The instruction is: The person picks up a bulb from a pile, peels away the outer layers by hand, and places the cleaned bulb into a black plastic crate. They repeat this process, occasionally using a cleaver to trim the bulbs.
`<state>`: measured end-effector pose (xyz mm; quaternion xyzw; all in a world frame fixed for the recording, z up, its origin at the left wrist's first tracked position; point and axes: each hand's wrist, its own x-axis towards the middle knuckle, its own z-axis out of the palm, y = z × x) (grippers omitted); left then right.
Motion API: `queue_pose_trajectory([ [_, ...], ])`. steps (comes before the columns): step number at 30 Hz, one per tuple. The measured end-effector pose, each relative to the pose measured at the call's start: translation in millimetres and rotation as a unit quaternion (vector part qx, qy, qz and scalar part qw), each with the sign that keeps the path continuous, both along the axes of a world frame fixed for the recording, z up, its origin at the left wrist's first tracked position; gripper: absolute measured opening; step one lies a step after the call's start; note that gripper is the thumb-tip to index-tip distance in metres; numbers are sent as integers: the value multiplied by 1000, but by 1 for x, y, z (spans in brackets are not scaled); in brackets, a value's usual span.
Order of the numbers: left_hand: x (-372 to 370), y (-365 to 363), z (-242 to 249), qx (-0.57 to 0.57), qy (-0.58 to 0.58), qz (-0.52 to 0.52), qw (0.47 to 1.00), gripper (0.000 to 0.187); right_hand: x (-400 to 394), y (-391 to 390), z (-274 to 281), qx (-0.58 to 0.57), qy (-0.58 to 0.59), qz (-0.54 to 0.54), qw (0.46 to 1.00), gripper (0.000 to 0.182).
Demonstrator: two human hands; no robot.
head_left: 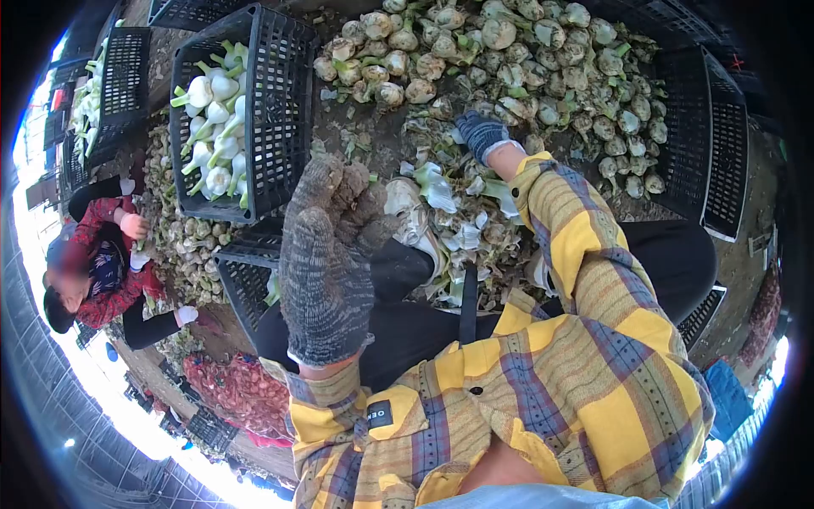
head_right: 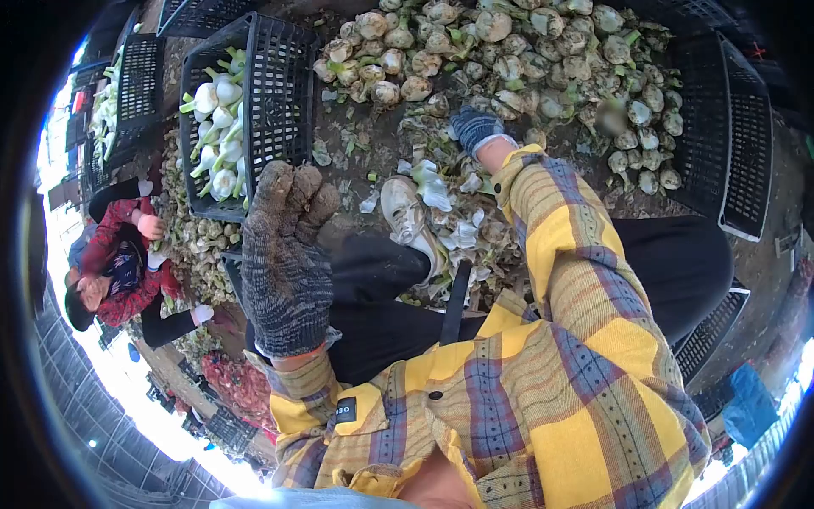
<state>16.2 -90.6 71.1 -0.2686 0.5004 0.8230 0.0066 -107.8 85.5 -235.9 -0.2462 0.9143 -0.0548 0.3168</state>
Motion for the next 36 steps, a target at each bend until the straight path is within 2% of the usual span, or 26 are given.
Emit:
queue_pose_trajectory([
  [3,1,1,-1,-15,-2,5,1000,48,15,10,24,-25,35,-23,999,30],
  [5,0,4,0,-12,-10,5,1000,47,14,20,40,15,36,-2,999,33],
  [7,0,4,-5,14,-20,-20,1000,44,18,32,54,-66,73,-76,992,43],
  [8,1,4,-11,25,-17,-34,999,41,14,38,64,-107,69,-79,989,56],
  [12,-1,25,-34,-21,15,-50,998,41,12,45,128,-155,52,-26,986,60],
  [14,-4,48,-43,-148,60,-43,986,44,21,44,177,-173,61,-13,983,60],
  [15,-4,53,-58,-149,68,-43,986,44,28,44,197,-189,64,-1,980,60],
  [17,-6,60,-90,-362,116,-153,912,49,45,46,222,-214,112,21,970,61],
  [18,-9,65,-89,-363,124,-152,911,49,54,50,233,-245,133,28,960,63],
  [20,-12,75,-90,-323,141,-246,903,51,68,54,243,-315,176,27,932,69],
  [21,-12,79,-89,-324,146,-246,902,51,75,56,250,-314,182,26,931,69],
  [23,-12,83,-87,-137,102,-227,959,47,86,58,261,-444,114,-74,886,67],
  [24,-7,88,-56,-140,47,-203,968,43,88,60,257,-475,63,-147,865,59],
  [25,-8,88,-57,-144,50,-201,968,43,88,65,250,-479,64,-145,864,59],
  [27,-13,85,-62,-9,4,-83,997,32,87,73,238,-437,255,-208,837,49],
  [28,-14,84,-63,61,-20,-24,998,30,86,69,235,-481,166,-271,817,45],
  [29,-14,84,-65,59,-19,-23,998,30,86,68,232,-483,166,-270,817,45],
  [30,-14,86,-63,57,-31,-25,998,31,89,63,243,-493,-3,-332,804,43],
  [31,-13,89,-58,56,-45,-28,997,32,90,59,250,-486,-170,-385,766,42],
  [33,-13,94,-60,28,-63,-56,996,36,89,54,244,-496,-151,-379,766,40],
  [34,-12,97,-67,-182,57,-57,980,36,85,54,243,-493,-155,-395,759,39],
  [35,-12,99,-73,-381,174,-56,906,36,84,55,242,-491,-159,-411,752,38],
  [36,-12,100,-79,-381,172,-59,907,36,82,60,244,-509,-201,-392,740,38],
])
